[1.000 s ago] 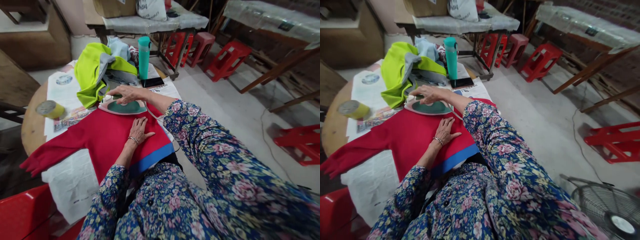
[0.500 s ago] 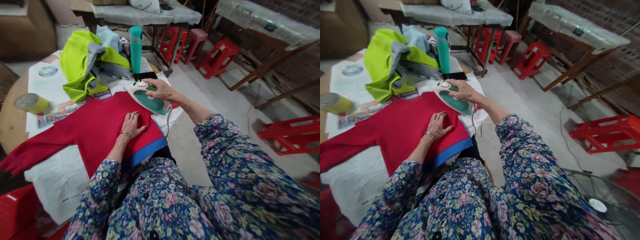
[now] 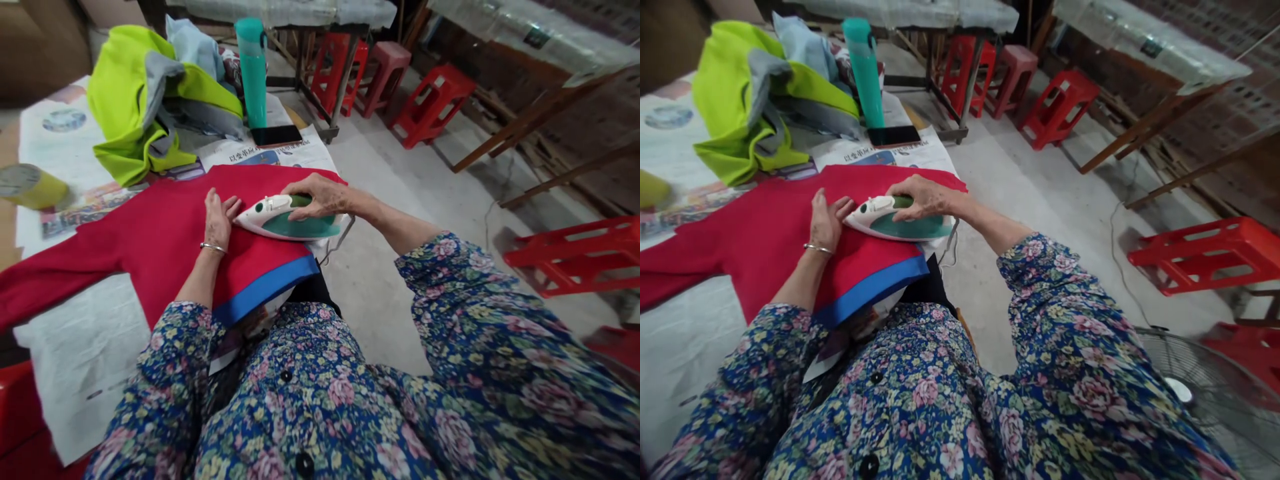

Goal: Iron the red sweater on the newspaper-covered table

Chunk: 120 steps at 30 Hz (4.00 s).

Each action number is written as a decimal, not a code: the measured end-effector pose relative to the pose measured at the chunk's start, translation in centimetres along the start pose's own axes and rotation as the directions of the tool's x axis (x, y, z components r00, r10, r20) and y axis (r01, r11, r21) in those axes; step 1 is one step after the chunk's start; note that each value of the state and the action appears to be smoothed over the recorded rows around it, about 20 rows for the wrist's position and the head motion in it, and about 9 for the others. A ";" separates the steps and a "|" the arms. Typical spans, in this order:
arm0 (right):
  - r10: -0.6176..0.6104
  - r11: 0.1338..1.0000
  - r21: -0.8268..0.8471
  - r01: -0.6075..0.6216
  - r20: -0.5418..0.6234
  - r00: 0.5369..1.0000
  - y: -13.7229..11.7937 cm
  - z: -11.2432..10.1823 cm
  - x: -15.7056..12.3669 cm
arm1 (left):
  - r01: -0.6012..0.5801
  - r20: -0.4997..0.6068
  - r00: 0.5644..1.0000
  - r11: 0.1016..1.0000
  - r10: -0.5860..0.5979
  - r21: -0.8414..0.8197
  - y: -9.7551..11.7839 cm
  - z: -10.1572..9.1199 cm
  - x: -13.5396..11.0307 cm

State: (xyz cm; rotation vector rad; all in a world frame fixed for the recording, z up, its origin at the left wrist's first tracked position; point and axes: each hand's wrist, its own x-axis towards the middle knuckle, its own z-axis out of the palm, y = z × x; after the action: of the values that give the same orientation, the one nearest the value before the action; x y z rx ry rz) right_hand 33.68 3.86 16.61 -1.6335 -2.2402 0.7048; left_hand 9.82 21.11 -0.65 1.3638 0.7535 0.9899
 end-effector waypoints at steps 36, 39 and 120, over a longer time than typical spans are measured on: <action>-0.035 0.999 -0.026 0.038 0.102 0.994 -2.9 1.8 -0.5 | -0.719 0.664 0.692 0.346 0.283 0.602 2.7 2.3 -23.9; -0.039 0.999 -0.011 0.041 0.140 0.989 -3.4 1.4 -2.2 | -0.748 0.685 0.656 0.393 0.318 0.534 2.3 2.5 -23.7; 0.249 0.894 0.442 -0.074 -0.351 0.903 -12.9 13.1 13.7 | 0.061 -0.403 0.890 0.821 0.213 0.568 14.2 -8.1 -19.0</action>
State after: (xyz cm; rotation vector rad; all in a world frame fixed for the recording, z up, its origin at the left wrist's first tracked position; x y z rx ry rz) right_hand 12.36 10.76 11.67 -1.5836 -1.5474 0.7489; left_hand -7.37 6.65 10.56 1.7037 1.4489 1.2265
